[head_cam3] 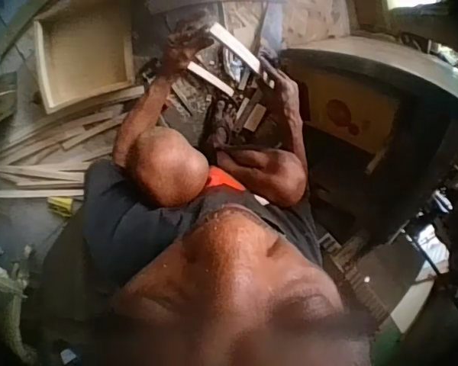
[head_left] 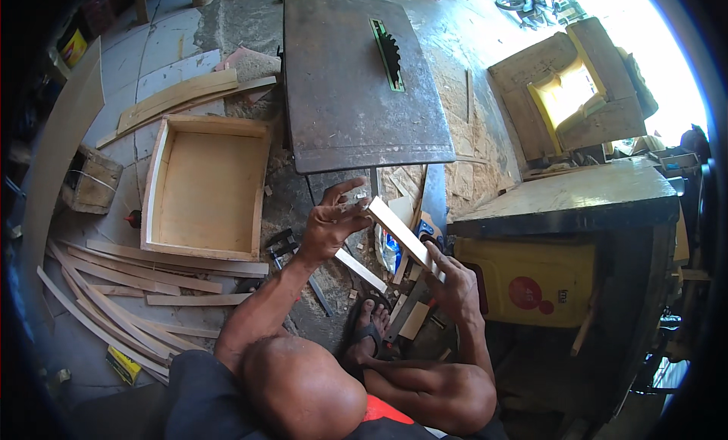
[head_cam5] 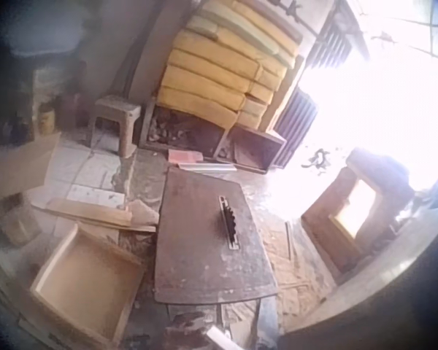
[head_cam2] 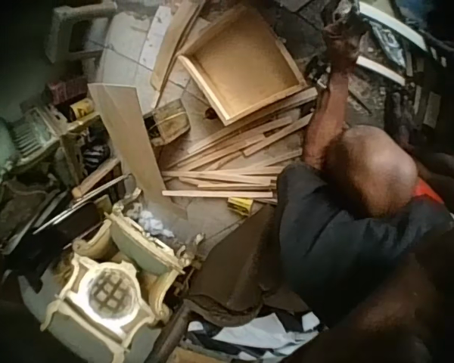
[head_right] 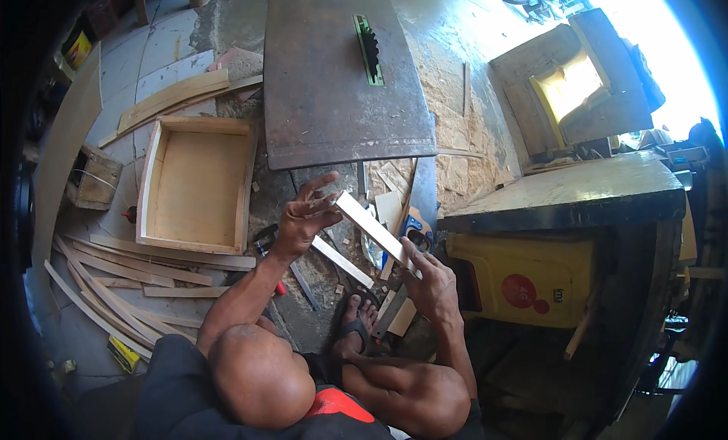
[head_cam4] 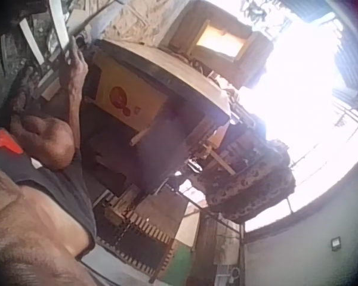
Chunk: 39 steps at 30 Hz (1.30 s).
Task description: The person pieces together and secures thin wooden strips to form the frame for the top of a small wooden box, using a drill and glue.
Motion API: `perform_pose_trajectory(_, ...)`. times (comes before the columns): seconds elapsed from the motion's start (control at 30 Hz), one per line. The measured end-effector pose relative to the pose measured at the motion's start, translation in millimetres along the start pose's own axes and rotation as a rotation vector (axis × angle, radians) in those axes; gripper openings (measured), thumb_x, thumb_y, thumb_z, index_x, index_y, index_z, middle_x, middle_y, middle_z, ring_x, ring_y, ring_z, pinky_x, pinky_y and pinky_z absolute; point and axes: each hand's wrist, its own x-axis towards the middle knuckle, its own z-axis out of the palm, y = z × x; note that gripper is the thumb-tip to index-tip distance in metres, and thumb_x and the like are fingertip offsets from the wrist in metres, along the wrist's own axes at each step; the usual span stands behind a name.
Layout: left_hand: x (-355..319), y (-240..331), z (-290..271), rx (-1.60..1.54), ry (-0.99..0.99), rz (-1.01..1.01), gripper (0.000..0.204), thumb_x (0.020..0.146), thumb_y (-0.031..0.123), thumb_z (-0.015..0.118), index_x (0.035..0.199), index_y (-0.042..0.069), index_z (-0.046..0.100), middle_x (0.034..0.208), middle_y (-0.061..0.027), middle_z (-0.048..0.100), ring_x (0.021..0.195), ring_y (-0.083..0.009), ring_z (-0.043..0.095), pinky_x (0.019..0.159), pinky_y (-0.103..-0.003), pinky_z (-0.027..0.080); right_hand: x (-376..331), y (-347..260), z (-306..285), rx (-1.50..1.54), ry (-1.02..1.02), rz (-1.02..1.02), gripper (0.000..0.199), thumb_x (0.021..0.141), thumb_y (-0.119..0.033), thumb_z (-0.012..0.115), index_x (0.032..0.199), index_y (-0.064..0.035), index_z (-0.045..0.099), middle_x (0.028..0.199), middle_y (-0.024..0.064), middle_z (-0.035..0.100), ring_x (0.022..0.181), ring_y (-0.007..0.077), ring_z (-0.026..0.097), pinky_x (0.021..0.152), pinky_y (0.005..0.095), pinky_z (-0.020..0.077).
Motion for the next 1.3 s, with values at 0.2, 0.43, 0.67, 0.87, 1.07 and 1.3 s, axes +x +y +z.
perform_pose_trajectory(0.2, -5, 30, 21, 1.009, 0.178, 0.580, 0.044, 0.087, 0.007, 0.077, 0.124, 0.030, 0.078, 0.145, -0.0028, 0.062, 0.129, -0.0241, 0.050, 0.106, -0.047, 0.041, -5, 1, 5, 0.040, 0.114, -0.111, 0.059, 0.085, -0.015, 0.077, 0.143, -0.0120, 0.063, 0.106, 0.0203, 0.073, 0.093, 0.0365, 0.073, 0.083, 0.0409, 0.0566)
perform_pose_trajectory(0.43, -21, 82, 39, 1.254, -0.085, 0.722, 0.058, 0.084, 0.021, 0.075, 0.141, 0.031, 0.066, 0.150, -0.0077, 0.054, 0.135, -0.0283, 0.046, 0.113, -0.054, 0.030, 7, -23, -11, 0.127, 0.046, -0.205, 0.057, 0.084, -0.012, 0.076, 0.140, -0.0085, 0.063, 0.095, 0.0183, 0.069, 0.080, 0.0390, 0.069, 0.073, 0.0453, 0.0555)
perform_pose_trajectory(0.67, 24, 130, 37, 1.273, -0.534, 0.462, 0.046, 0.090, 0.012, 0.073, 0.136, 0.010, 0.068, 0.104, -0.0099, 0.072, 0.100, -0.0245, 0.069, 0.098, -0.046, 0.049, 24, -19, -22, 0.028, 0.310, -0.487, 0.061, 0.085, -0.017, 0.080, 0.143, -0.0116, 0.061, 0.106, 0.0133, 0.071, 0.095, 0.0280, 0.069, 0.091, 0.0428, 0.0531)
perform_pose_trajectory(0.87, 8, 168, 25, 1.102, -0.321, 0.085, 0.062, 0.082, -0.008, 0.073, 0.142, 0.008, 0.064, 0.105, -0.0113, 0.065, 0.092, -0.0233, 0.065, 0.081, -0.038, 0.056, 3, 78, 6, 0.409, 0.677, 0.177, 0.038, 0.096, -0.012, 0.068, 0.132, -0.0015, 0.067, 0.112, 0.0184, 0.071, 0.098, 0.0280, 0.072, 0.088, 0.0382, 0.0567)
perform_pose_trajectory(1.07, -6, 185, 13, 1.091, -0.201, -0.069, 0.062, 0.083, -0.007, 0.071, 0.144, 0.007, 0.062, 0.106, -0.0084, 0.058, 0.091, -0.0176, 0.059, 0.082, -0.029, 0.050, -67, 181, 121, 0.417, 0.236, 0.624, 0.038, 0.095, -0.028, 0.068, 0.122, -0.0013, 0.070, 0.114, 0.0213, 0.074, 0.104, 0.0318, 0.072, 0.094, 0.0405, 0.0545)
perform_pose_trajectory(1.3, -5, 180, -7, 0.997, -0.121, -0.163, 0.055, 0.094, 0.008, 0.071, 0.147, 0.004, 0.058, 0.107, -0.0052, 0.055, 0.092, -0.0151, 0.055, 0.084, -0.028, 0.048, -10, 117, 175, 0.212, 0.167, 0.580, 0.043, 0.092, -0.034, 0.073, 0.121, -0.0039, 0.064, 0.119, 0.0229, 0.068, 0.113, 0.0432, 0.065, 0.093, 0.0506, 0.0539)
